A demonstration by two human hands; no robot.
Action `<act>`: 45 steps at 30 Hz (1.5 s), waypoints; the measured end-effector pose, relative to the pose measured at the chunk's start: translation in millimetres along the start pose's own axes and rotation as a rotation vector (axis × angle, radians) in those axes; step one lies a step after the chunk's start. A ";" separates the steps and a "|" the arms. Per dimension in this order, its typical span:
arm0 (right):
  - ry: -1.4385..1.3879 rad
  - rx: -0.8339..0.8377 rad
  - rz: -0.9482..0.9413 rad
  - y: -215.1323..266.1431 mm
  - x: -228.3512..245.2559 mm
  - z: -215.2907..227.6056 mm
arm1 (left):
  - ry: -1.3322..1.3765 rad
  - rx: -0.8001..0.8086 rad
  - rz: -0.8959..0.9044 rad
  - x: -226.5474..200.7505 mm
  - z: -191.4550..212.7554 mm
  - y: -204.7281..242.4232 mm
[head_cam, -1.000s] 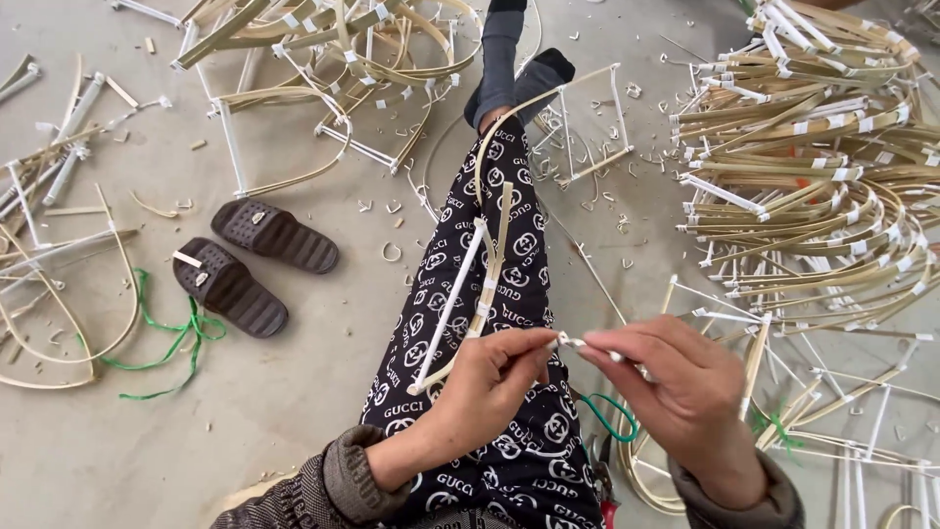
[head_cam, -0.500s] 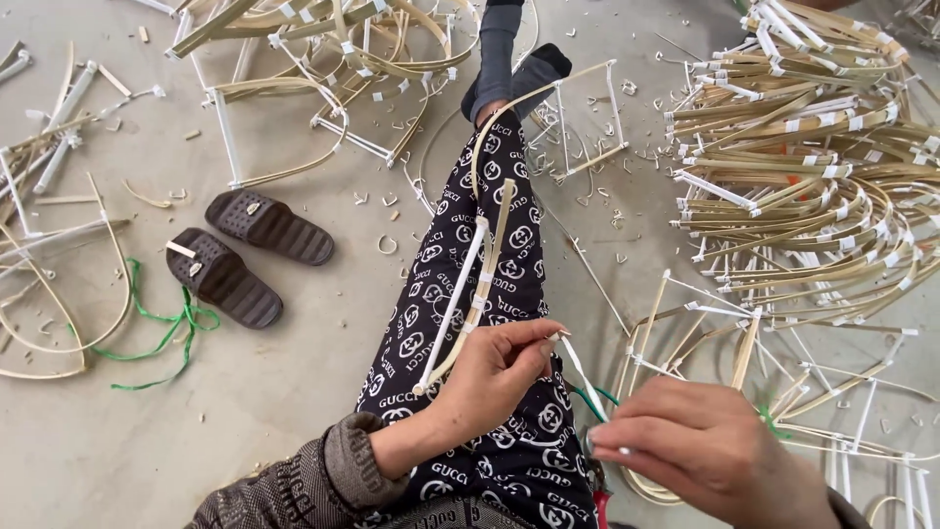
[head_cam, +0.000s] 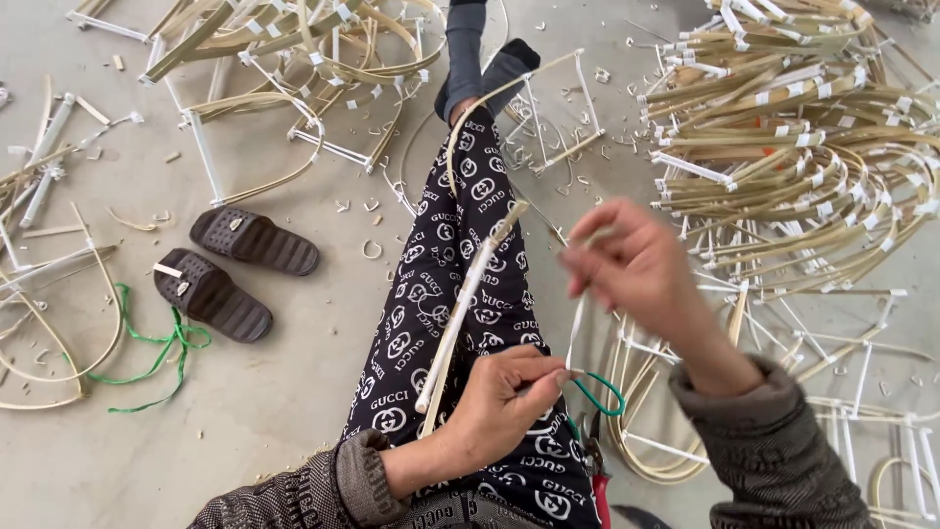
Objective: Assembling and weaving plastic components for furniture frames.
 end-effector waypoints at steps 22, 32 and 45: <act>0.596 0.132 -0.148 62.1 -34.4 -16.1 | 0.066 -0.110 0.092 12.5 -0.6 -16.2; 0.575 -0.068 0.358 59.6 5.0 11.3 | -0.773 -0.414 -0.603 -27.0 91.9 -78.4; 0.338 -0.144 0.360 77.0 -15.3 30.5 | -0.397 0.005 -0.357 -10.0 59.8 -85.0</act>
Point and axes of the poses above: each hand's wrist, its own y-axis away from the middle knuckle, its own z-axis out of the back of the hand, x = y × z, the point moved 9 cm from there along -y, towards the middle knuckle, and after that the axes turned 2 degrees about -y, right-handed, at the moved point
